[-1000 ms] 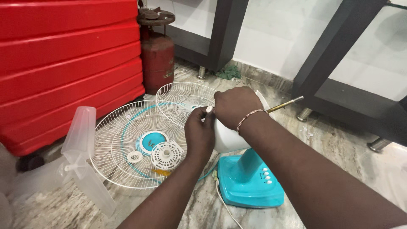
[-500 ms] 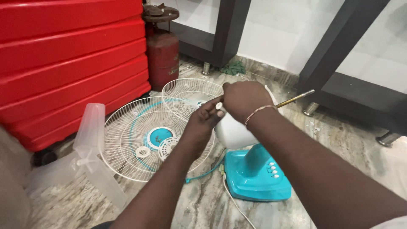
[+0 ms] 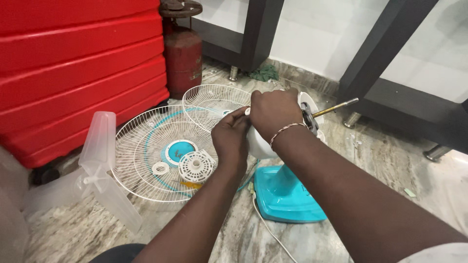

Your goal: The person disassembles a table fan by removing the front grill and motor housing. They use a screwdriver to loosen screws and separate the components, exposing the internal motor parts.

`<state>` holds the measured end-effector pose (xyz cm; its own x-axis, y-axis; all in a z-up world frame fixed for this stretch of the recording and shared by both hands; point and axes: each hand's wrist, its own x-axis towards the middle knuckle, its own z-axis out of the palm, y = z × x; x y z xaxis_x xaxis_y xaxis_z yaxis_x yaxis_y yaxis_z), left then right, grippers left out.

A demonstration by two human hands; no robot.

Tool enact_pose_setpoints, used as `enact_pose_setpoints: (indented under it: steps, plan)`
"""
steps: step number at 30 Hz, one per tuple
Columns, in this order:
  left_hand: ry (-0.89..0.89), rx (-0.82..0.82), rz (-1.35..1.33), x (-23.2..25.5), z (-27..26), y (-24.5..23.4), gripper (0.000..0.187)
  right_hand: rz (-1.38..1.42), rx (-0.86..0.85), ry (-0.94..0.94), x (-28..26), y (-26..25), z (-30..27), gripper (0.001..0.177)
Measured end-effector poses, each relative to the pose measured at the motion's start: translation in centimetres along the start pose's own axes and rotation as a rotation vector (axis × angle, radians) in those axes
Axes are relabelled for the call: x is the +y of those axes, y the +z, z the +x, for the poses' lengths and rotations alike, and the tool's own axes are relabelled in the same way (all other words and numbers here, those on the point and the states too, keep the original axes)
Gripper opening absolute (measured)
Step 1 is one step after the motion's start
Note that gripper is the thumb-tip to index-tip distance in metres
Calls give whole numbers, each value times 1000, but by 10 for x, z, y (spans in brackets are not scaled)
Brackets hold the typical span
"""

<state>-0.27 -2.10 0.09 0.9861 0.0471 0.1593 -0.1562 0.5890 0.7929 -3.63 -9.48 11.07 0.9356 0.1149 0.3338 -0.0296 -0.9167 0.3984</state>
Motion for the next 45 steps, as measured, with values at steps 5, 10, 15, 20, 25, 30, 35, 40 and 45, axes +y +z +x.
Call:
enact_pose_setpoints:
  steps: [5, 10, 15, 20, 25, 30, 35, 40, 45]
  plan:
    - [-15, 55, 38, 8, -3, 5, 26, 11, 57, -5, 4, 4, 3, 22]
    - [-58, 229, 84, 13, -8, 15, 25, 43, 160, 4, 4, 7, 5, 19]
    - [-3, -61, 219, 19, -9, 13, 37, 24, 144, 32, 8, 9, 4, 18]
    - [-52, -356, 8, 26, -3, -3, 44, 24, 139, 13, 8, 3, 1, 22]
    - [-39, -245, 120, 20, -2, -6, 36, -31, 19, 32, -1, -2, -3, 23]
    - [494, -65, 778, 20, -8, -10, 32, -45, -19, 33, -1, -4, -2, 19]
    - [792, -207, 1120, 32, -4, -19, 33, 32, 25, -11, 3, -7, 1, 18]
    - [849, -417, 1325, 47, 14, -24, 28, 286, 234, -66, 13, -19, 1, 23]
    - [869, -558, 1313, 65, 23, -32, 23, 157, 243, 40, 46, -36, -7, 25]
